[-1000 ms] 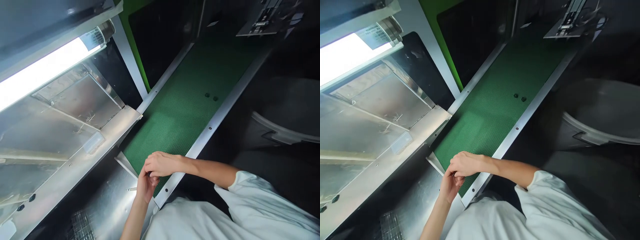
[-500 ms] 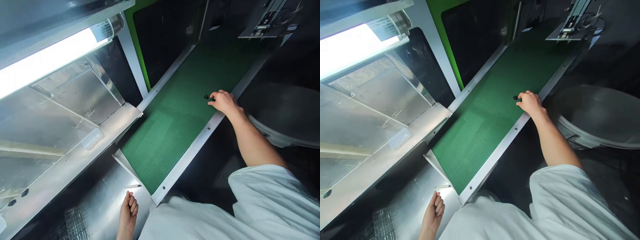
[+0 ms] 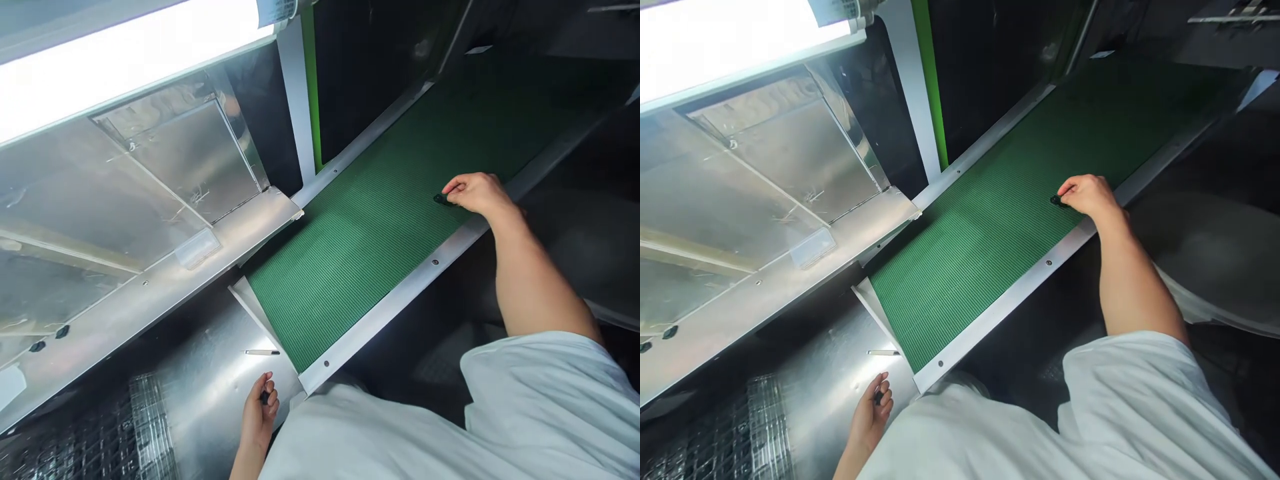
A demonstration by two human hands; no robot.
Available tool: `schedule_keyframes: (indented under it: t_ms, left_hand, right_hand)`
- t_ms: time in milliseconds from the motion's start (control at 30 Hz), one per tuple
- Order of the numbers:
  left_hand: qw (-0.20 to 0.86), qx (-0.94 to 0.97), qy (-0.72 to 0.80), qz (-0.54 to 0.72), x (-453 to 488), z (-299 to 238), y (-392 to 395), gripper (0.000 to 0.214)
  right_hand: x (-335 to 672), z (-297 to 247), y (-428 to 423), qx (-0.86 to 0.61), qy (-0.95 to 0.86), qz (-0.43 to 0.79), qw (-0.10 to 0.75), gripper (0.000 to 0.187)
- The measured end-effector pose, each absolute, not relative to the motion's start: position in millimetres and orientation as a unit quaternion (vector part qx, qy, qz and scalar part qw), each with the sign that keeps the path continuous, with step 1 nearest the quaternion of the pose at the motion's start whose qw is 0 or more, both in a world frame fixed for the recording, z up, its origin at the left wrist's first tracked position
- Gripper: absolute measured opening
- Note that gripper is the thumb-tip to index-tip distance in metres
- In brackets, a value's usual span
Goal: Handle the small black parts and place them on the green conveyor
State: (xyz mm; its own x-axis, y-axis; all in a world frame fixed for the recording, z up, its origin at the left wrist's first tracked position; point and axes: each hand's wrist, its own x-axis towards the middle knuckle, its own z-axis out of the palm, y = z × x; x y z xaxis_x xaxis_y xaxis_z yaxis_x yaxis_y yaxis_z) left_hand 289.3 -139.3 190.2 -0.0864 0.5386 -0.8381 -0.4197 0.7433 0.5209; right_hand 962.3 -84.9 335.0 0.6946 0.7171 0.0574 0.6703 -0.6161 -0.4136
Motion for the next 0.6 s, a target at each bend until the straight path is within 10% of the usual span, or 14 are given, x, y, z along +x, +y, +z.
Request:
schedule_keyframes:
  t_ms: [367,500,600]
  left_hand:
    - [0.676,0.054,0.64,0.36,277.8,176.6,-142.5,0.024]
    - [0.674,0.112,0.64,0.35,282.9,183.8,-142.2,0.032]
    - [0.667,0.152,0.639,0.351,283.3,189.4,-143.6,0.036]
  right_hand:
    - [947.9,323.5,-69.2,-0.868,-0.453,0.023,0.201,0.027]
    - [944.3,325.0,-68.7,-0.863,-0.469,0.021,0.188,0.004]
    - [945.0,316.4,-70.4,-0.871,-0.457,0.019,0.179,0.028]
